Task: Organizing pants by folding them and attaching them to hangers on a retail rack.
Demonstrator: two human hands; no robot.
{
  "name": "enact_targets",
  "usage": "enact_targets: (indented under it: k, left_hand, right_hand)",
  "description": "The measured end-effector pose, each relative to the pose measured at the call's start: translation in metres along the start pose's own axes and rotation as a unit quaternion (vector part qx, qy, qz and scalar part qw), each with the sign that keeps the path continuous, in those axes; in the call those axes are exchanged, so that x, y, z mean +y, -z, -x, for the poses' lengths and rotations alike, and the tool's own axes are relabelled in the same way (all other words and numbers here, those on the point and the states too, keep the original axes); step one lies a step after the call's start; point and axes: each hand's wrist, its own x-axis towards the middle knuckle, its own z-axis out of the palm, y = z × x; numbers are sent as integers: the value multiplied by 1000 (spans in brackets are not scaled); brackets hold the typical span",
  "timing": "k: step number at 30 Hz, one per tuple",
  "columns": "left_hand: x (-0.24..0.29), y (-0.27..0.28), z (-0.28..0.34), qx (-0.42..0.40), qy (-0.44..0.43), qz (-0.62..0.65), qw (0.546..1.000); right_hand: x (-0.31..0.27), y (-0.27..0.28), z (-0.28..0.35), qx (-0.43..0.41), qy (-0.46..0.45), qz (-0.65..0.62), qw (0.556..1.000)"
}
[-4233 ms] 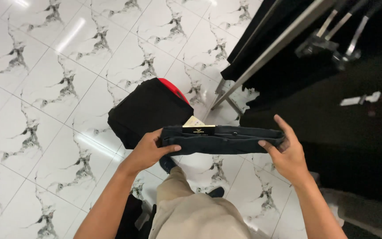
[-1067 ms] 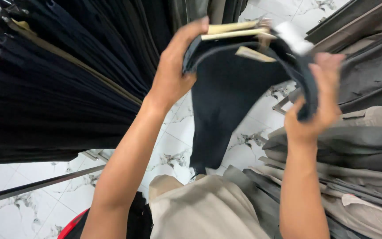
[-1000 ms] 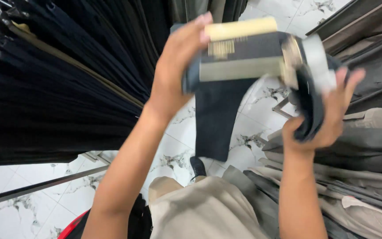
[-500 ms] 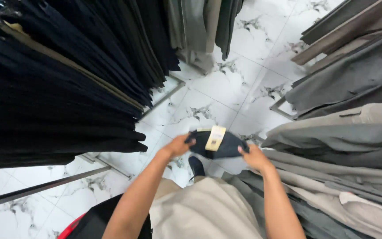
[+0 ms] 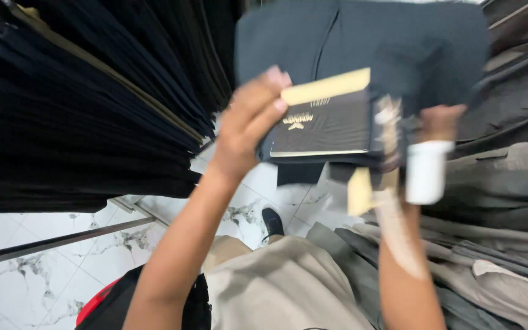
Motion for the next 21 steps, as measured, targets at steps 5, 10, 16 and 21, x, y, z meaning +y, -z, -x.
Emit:
enact_targets:
  k: [5, 10, 16, 21]
  left_hand:
    - [-30, -48, 249, -447, 533, 54, 716]
    - [36, -15, 244, -257, 772, 156, 561]
    - [46, 0, 172, -93, 779, 131, 606]
    - [51, 23, 122, 7, 752, 83, 654]
  right_hand:
    - [18, 85, 105, -140, -553, 794, 211]
    - [0, 85, 131, -4, -533, 794, 292]
    - [14, 56, 91, 0, -315, 845, 432]
    - [40, 24, 64, -67, -136, 830, 536]
